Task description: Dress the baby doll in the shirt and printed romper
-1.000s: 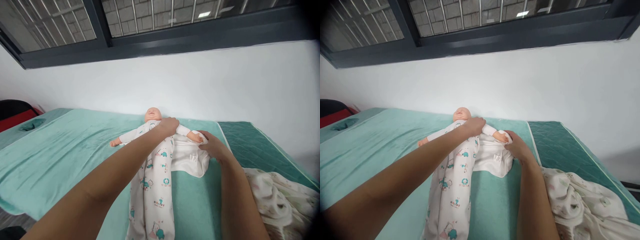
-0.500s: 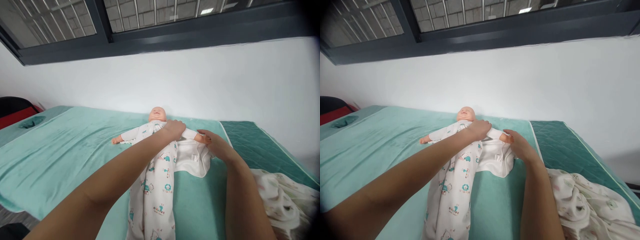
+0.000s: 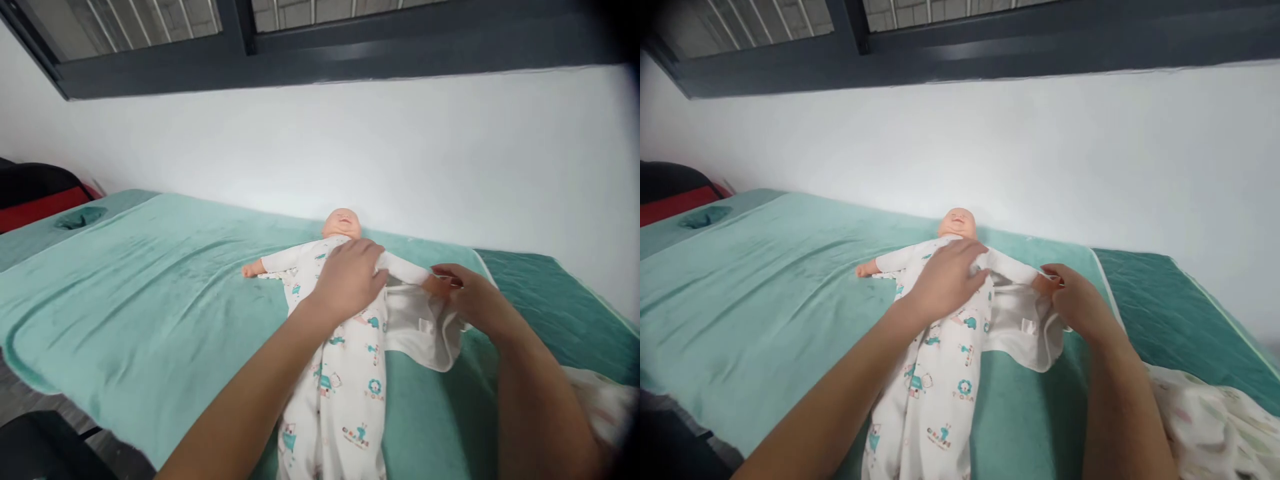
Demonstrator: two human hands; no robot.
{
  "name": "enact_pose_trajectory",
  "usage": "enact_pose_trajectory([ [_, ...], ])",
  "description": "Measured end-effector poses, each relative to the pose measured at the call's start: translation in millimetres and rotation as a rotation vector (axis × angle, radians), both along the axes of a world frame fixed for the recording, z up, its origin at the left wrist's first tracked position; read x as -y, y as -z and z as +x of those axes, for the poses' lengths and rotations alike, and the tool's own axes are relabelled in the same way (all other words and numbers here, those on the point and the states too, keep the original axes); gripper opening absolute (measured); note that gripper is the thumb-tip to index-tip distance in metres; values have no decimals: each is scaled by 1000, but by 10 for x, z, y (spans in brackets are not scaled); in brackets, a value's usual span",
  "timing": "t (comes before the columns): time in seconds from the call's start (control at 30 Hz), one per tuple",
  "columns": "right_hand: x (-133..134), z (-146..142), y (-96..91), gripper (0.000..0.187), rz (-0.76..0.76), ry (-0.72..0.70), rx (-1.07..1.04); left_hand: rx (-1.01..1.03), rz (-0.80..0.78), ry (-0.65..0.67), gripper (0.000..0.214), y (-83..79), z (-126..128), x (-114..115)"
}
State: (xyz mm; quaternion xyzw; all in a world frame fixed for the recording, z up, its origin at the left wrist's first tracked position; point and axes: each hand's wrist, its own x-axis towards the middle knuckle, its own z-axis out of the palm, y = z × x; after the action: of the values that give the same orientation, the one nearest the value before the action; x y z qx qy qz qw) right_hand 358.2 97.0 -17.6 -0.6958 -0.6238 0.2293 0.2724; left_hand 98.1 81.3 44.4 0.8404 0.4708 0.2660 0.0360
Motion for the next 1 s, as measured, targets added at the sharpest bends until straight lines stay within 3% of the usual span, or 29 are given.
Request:
enact_pose_trajectory([
  [0.1,12,-172,-21,57,72,172,56,340,-69,-113,29,170,-465,-4],
  [0.23,84,-398,-4,53,255,354,-22,631,-207,-84,32,399,-784,-120],
  [0.33,133,-479,29,51,327,442,-169,719,-271,-64,33,458,-846,-166],
  [0.47,148,-488,60,49,327,487,-256,673,-290,-81,32,447,-870,-172],
  [0.57,147,-558,74,45,352,430,-77,621,-246,-91,30,437,-859,-165],
  [0.67,180,-812,69,39,498,290,86,583,-227,-102,33,423,-829,-158],
  [0.73,223,-1055,52,36,541,181,3,542,-250,-106,40,405,-811,-156],
  [0.83,281,-1357,29,31,431,7,-258,469,-273,-97,50,376,-791,-157],
  [1.0,313,-1465,-25,42,328,-100,-477,396,-178,-115,39,345,-710,-113],
])
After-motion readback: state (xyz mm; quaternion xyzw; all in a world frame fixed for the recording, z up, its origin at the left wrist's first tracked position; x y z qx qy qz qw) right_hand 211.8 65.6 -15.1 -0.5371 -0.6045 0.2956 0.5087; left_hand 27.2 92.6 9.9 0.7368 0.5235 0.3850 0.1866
